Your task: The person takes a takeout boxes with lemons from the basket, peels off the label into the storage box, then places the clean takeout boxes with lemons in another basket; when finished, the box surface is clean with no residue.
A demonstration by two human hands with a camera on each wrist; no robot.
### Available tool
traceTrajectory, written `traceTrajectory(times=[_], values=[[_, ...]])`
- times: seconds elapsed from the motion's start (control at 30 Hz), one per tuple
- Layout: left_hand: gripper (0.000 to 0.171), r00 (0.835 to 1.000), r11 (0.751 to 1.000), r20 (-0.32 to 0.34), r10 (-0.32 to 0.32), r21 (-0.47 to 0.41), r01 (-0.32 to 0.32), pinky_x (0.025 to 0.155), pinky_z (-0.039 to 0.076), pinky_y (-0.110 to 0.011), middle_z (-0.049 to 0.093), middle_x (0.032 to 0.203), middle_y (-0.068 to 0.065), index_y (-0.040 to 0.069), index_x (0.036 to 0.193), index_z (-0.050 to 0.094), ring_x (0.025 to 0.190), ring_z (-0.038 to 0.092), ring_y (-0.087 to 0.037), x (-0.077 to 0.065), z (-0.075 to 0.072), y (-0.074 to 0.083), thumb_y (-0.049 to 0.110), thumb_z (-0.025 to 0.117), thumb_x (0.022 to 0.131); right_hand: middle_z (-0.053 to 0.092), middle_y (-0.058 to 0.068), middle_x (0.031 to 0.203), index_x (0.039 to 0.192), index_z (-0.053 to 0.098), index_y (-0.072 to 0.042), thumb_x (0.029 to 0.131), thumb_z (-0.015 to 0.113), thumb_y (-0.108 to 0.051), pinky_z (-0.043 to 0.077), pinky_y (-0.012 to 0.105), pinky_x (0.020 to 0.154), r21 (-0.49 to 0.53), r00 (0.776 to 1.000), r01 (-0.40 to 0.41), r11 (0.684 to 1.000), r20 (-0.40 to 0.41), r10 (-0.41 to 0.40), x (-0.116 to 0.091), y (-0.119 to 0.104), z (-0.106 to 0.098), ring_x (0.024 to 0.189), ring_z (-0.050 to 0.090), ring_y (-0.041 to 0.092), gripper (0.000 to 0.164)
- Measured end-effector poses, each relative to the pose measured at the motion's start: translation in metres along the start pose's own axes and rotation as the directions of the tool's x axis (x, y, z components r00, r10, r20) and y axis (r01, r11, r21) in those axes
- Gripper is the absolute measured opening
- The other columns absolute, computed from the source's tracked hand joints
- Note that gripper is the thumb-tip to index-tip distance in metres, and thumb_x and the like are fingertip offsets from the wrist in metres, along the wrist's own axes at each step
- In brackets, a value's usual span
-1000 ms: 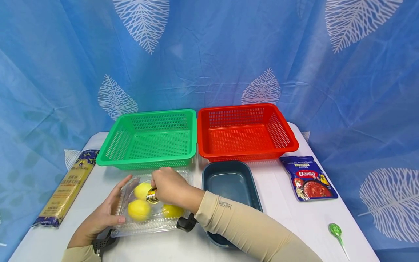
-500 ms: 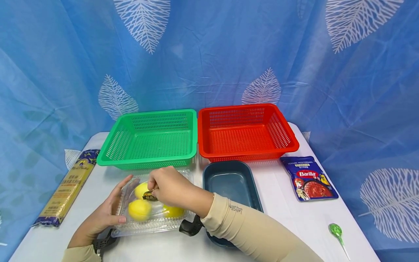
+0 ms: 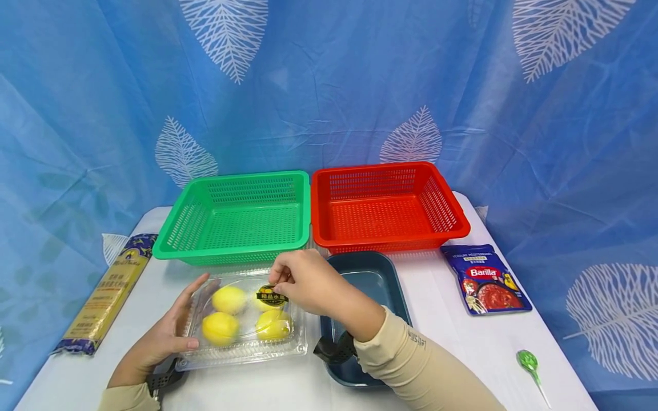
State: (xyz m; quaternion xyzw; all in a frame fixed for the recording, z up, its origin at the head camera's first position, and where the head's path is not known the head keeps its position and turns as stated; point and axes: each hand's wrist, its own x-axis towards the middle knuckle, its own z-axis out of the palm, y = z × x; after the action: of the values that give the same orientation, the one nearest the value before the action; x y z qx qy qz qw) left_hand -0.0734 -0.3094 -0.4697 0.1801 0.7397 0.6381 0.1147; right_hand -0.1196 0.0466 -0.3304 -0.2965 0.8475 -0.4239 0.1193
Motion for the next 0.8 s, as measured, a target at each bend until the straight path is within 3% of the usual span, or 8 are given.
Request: traceTrajectory(times=[0.2,0.47,0.8], values=[[0.119,1.000,1.000,-0.002,-0.023,0.001,0.023,0.102,-0.003,-0.087,-0.014,0.172,-0.019,0.021,0.172,0.007,0.148,-0.022,-0.055,-0.002,0.001,-0.001,0.008,0.086,0.082,0.067,-0.007,0.086,0.093,0.072,-0.012,0.092,0.081,0.000,0.058,0.030,0.071,0.026,0.996,-0.026,0.999,-0.081,0.028,-0.018,0.021,-0.015,0.079,0.063,0.014,0.015],[0.119,0.999,1.000,-0.032,-0.026,0.010,0.026,0.101,-0.008,-0.088,-0.012,0.173,-0.018,0.017,0.171,0.008,0.149,-0.025,-0.051,-0.002,0.001,-0.001,0.008,0.086,0.082,0.068,-0.003,0.085,0.093,0.073,-0.011,0.091,0.082,-0.002,0.057,0.032,0.069,0.039,0.981,-0.093,0.995,-0.169,0.098,-0.037,0.048,-0.035,0.079,0.063,0.018,0.013],[0.118,1.000,1.000,-0.007,-0.018,-0.002,0.018,0.102,-0.007,-0.087,-0.013,0.173,-0.018,0.018,0.171,0.008,0.149,-0.026,-0.052,0.000,0.001,0.000,0.010,0.087,0.083,0.068,0.002,0.086,0.095,0.075,-0.007,0.093,0.080,-0.002,0.059,0.032,0.068,0.092,0.971,-0.162,0.982,-0.162,0.176,-0.057,0.088,-0.053,0.080,0.064,0.023,0.008]])
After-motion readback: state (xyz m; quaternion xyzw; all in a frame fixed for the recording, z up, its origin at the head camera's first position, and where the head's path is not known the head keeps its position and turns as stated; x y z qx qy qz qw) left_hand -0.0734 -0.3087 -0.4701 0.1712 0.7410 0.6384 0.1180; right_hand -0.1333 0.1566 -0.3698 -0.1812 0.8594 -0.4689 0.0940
